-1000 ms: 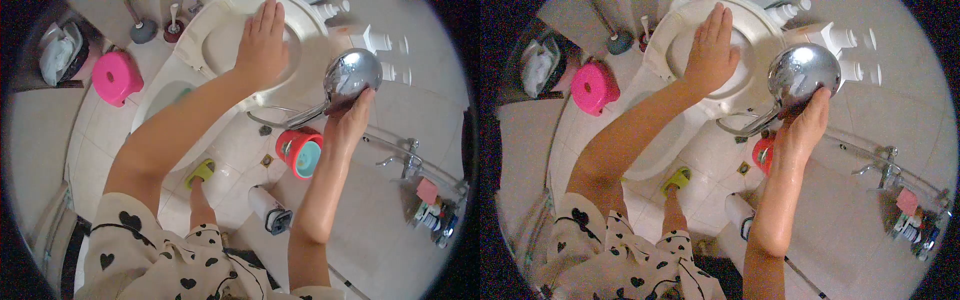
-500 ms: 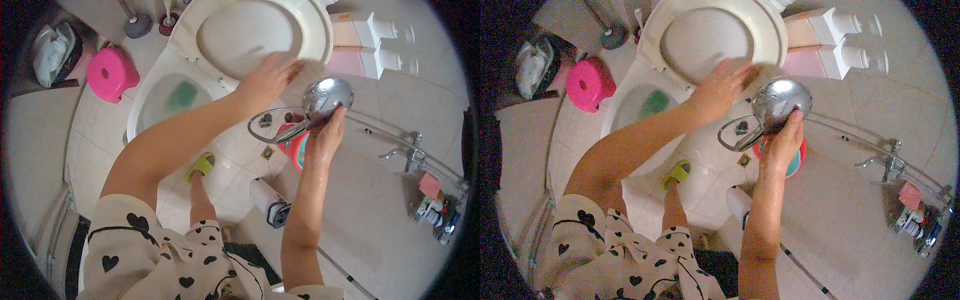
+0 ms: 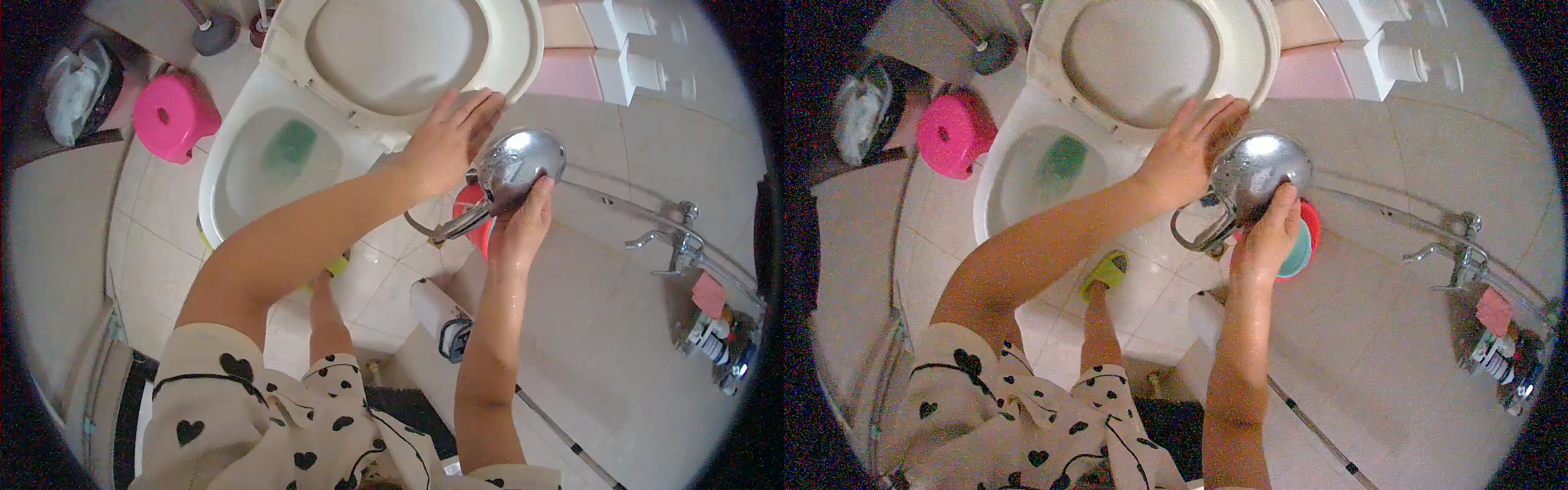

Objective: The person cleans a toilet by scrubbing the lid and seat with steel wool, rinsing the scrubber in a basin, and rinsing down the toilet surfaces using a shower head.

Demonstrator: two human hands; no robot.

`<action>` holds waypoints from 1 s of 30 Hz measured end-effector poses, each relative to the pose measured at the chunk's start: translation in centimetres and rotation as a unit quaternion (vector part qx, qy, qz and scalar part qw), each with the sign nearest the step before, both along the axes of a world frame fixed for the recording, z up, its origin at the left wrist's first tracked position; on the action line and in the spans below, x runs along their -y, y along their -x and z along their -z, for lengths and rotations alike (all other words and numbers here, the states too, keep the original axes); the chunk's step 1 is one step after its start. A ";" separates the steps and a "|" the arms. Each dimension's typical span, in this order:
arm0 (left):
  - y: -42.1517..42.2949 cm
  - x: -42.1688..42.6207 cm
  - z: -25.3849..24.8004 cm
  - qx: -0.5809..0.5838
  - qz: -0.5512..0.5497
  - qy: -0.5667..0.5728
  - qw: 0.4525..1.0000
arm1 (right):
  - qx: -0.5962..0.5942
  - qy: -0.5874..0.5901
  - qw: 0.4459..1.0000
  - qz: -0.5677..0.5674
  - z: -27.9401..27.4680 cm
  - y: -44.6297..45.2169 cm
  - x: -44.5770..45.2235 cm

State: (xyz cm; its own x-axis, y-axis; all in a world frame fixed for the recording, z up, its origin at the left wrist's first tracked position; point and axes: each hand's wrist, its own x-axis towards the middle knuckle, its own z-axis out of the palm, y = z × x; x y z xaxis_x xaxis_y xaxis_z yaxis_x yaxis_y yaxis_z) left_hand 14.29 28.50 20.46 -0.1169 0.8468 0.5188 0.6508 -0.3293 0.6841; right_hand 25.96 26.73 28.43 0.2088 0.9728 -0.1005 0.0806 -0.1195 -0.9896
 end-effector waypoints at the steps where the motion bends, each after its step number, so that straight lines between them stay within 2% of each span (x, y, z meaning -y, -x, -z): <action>1: 0.6 -0.1 -0.6 0.033 0.007 0.002 0.999 | 0.009 0.003 1.000 -0.006 0.1 -0.3 0.0; 2: 1.1 -0.2 -0.9 0.066 0.013 0.004 0.998 | 0.018 0.005 1.000 -0.013 0.3 -0.6 0.1; 5: 1.9 -1.1 -0.2 -0.117 -0.046 -0.044 0.991 | 0.006 -0.009 1.000 -0.020 -0.1 -0.4 -0.2; 8: 1.9 -0.9 -0.1 -0.108 -0.086 -0.015 0.990 | -0.013 -0.031 0.999 0.006 -0.5 0.0 -0.7; 11: 0.9 -1.1 -0.9 -0.014 -0.043 0.014 0.999 | -0.034 -0.033 0.999 -0.017 -0.6 -0.1 -0.8; 14: 0.4 -1.1 -0.9 0.049 -0.025 -0.009 0.998 | -0.079 -0.022 0.996 -0.019 0.0 0.1 -0.7; 17: 1.9 -0.5 0.9 -0.134 -0.037 -0.011 0.990 | -0.076 -0.020 0.997 -0.025 -0.2 0.3 -0.4; 20: 0.7 0.9 0.5 -0.106 -0.064 0.070 0.990 | -0.055 -0.007 0.998 -0.034 0.5 -1.1 -0.4; 23: -2.7 1.8 2.5 0.059 -0.067 0.112 0.990 | -0.038 0.003 0.999 -0.023 0.8 -1.0 0.5; 26: -5.0 1.9 1.5 0.242 -0.071 0.075 0.965 | -0.042 -0.008 0.999 -0.007 1.7 -0.9 0.9; 29: -5.5 1.5 0.1 0.314 -0.053 0.110 0.942 | -0.041 -0.007 0.999 -0.012 2.1 -1.5 0.8; 30: -5.9 1.2 0.6 0.304 -0.055 0.090 0.947 | -0.022 0.003 0.999 -0.022 1.9 -1.7 0.7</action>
State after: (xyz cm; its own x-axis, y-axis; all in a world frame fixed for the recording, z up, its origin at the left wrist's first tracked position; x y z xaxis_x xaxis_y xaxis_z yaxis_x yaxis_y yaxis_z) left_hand 20.18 27.30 19.87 -0.4398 0.8805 0.1766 0.1424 -0.1257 0.9818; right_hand 27.70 25.98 26.53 0.1608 0.9803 -0.1149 0.0414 -0.1230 -0.9915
